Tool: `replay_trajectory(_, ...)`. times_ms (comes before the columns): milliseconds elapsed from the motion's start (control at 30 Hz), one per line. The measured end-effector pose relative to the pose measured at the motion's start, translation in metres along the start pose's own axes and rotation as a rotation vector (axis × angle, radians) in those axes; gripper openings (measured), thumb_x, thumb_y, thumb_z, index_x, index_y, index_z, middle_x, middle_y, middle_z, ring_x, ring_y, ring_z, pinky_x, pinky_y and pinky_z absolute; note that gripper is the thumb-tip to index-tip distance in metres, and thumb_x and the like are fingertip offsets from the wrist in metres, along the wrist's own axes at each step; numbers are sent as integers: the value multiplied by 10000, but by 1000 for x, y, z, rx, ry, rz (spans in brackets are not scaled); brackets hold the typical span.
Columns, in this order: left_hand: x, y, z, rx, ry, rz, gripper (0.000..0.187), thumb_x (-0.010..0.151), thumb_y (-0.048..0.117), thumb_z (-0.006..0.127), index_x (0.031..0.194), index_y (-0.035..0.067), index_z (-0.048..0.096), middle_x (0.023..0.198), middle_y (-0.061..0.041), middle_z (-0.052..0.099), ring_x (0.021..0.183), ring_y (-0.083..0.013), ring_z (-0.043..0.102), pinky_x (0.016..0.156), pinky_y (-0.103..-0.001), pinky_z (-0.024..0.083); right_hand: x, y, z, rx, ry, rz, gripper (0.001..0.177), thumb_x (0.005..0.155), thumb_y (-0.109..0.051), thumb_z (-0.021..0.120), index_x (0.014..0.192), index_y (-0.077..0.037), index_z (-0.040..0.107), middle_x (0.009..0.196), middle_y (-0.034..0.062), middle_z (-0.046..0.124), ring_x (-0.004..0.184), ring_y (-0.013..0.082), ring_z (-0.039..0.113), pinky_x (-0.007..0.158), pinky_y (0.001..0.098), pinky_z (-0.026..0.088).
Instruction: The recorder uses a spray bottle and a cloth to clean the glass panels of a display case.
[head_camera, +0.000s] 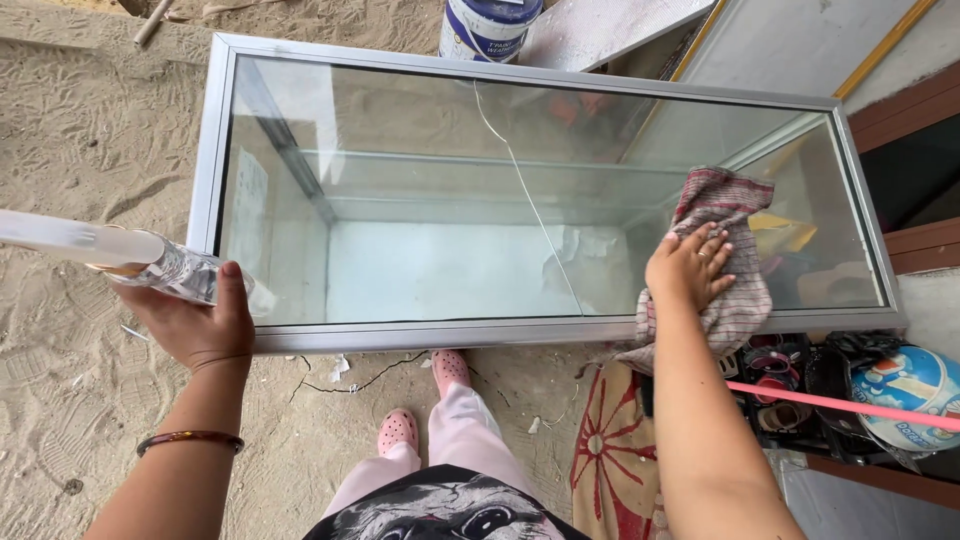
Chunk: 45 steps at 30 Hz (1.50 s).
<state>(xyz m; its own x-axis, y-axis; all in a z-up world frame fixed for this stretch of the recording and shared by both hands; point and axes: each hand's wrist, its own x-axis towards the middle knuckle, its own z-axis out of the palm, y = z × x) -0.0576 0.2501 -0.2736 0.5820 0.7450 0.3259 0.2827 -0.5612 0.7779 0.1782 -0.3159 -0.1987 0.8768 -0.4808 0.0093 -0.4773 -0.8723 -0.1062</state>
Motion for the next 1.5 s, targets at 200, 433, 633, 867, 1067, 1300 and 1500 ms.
replay_trajectory(200, 4, -19, 6, -1, 4, 65, 1138, 1015, 588, 710, 1677, -6, -1, 1689, -235, 282, 1566, -372, 337, 1323, -449, 295, -249, -187, 0, -27, -152, -903, 674, 1046, -446, 319, 1598, -75, 207, 1698, 160, 171, 1585, 319, 65, 1245, 575, 8)
replay_trajectory(433, 11, -21, 4, -276, -21, 219, 1023, 1013, 506, 638, 1613, -54, 27, 1668, -253, 223, 1569, -380, 317, 1340, -461, 292, -260, -179, 4, 19, -181, -1188, 667, 1040, -552, 364, 1636, -309, 190, 1739, 41, 121, 1603, 246, 97, 1266, 550, 26)
replay_trajectory(633, 11, 5, -6, -248, -80, 41, 922, 1052, 669, 643, 1456, -111, 365, 1407, -269, 533, 1276, -379, 618, 1149, -471, 520, -108, -45, -29, 2, -93, -507, 633, 995, -630, 408, 1587, -479, 241, 1708, 117, 105, 1570, 341, 85, 1220, 592, 26)
replay_trajectory(867, -50, 83, 84, -253, -154, 122, 740, 1170, 521, 540, 1491, -81, 255, 1440, -260, 461, 1297, -347, 525, 1133, -441, 443, -43, 25, -35, -10, -17, -682, 632, 1002, -576, 441, 1593, -387, 321, 1694, 118, 196, 1555, 369, 142, 1195, 633, 77)
replay_trajectory(1067, -154, 241, 187, -467, -311, 149, 965, 1030, 505, 686, 1635, -38, 166, 1570, -218, 397, 1485, -329, 427, 1325, -452, 327, 135, 135, -48, -59, -50, -436, 646, 1015, -578, 337, 1618, -370, 235, 1709, 51, 150, 1570, 309, 110, 1227, 602, 51)
replay_trajectory(1300, -184, 308, 224, -226, -270, 168, 984, 927, 580, 673, 1603, -19, 281, 1532, -205, 462, 1441, -345, 483, 1238, -454, 390, 275, 171, -32, 6, 28, -138, 736, 1013, -494, 368, 1643, -154, 195, 1720, 127, 92, 1580, 340, 19, 1187, 674, -6)
replay_trajectory(1500, -183, 315, 224, -327, -245, 158, 1012, 910, 628, 696, 1567, -25, 288, 1486, -192, 482, 1396, -310, 502, 1217, -421, 408, 182, -25, -29, 26, -86, -788, 676, 1034, -501, 329, 1611, -151, 290, 1703, 100, 193, 1587, 315, 72, 1234, 624, 5)
